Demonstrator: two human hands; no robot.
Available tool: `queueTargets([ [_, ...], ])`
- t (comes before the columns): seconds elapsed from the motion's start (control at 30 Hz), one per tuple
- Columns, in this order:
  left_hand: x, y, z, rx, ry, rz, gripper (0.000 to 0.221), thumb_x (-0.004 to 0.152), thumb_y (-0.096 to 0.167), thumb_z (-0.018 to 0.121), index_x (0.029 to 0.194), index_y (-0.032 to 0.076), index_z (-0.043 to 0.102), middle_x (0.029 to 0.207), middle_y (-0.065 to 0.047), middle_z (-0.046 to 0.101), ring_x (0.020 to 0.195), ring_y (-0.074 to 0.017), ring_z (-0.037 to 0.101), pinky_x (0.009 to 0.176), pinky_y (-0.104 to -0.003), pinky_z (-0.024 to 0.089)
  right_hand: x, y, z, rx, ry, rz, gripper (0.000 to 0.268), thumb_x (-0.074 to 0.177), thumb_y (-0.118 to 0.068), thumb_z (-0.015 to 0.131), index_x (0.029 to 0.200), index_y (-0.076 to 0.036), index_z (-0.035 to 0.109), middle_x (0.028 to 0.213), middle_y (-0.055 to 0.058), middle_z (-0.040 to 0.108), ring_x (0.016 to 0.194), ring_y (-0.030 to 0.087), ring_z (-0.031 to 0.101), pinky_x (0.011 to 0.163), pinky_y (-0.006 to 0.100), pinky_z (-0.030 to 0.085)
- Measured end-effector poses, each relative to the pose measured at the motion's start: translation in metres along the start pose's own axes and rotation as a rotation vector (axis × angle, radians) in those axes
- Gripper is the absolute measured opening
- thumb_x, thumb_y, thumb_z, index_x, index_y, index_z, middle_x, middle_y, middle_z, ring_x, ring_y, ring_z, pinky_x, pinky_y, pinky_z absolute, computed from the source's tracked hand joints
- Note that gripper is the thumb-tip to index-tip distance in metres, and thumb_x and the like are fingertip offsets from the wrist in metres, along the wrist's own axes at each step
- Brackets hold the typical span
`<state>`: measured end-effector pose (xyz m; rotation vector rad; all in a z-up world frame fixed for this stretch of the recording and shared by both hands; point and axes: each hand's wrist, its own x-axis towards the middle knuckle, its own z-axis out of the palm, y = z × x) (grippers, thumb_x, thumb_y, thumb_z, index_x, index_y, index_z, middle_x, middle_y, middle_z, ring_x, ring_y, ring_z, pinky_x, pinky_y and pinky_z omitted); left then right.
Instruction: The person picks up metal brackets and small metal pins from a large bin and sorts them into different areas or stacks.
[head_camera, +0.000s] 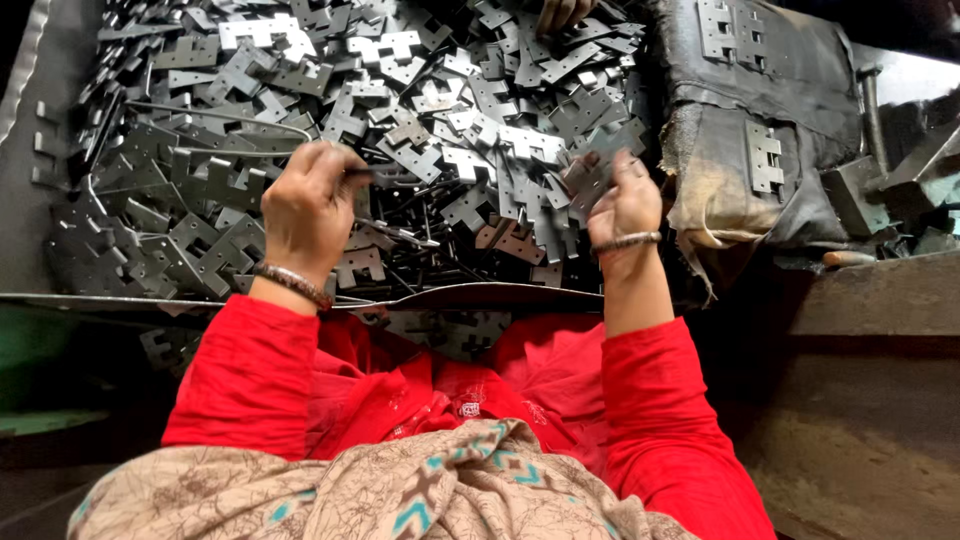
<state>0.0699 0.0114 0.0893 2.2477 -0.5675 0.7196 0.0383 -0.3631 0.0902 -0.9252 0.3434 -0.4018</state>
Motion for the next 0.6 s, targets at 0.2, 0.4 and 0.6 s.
queueTargets([
  [0.2, -0.012, -0.005, 0.017, -1.162, -0.074, -0.479, 0.009, 0.105, 0.014, 0.062, 0.107, 0.006, 0.065, 0.101, -0.006, 0.074, 0.092, -0.0155, 0.078, 0.077, -0.03, 0.069, -0.057, 0.022, -0.004, -0.11, -0.176, 0.207, 0.021, 0.099, 0.0, 0.057, 0.12, 0.003, 0.056, 0.106, 0.017, 0.071, 0.096, 0.03, 0.074, 0.085, 0.049, 0.063],
  [0.4, 0.004, 0.002, 0.005, -1.631, 0.103, -0.459, 0.065, 0.084, -0.013, 0.072, 0.138, 0.014, 0.049, 0.134, -0.018, 0.057, 0.108, -0.0237, 0.072, 0.085, -0.034, 0.067, -0.07, 0.029, -0.037, -0.085, -0.184, 0.178, 0.02, 0.1, 0.004, 0.059, 0.12, 0.005, 0.058, 0.106, 0.019, 0.07, 0.095, 0.03, 0.072, 0.086, 0.052, 0.064],
  [0.6, 0.008, 0.009, 0.041, -1.082, -0.279, -0.528, 0.051, 0.084, -0.012, 0.053, 0.131, 0.005, 0.061, 0.129, -0.017, 0.066, 0.108, -0.0213, 0.071, 0.094, -0.03, 0.064, -0.077, 0.029, -0.051, -0.055, -0.109, 0.195, 0.02, 0.098, 0.003, 0.06, 0.118, 0.003, 0.059, 0.105, 0.017, 0.071, 0.094, 0.029, 0.072, 0.086, 0.052, 0.063],
])
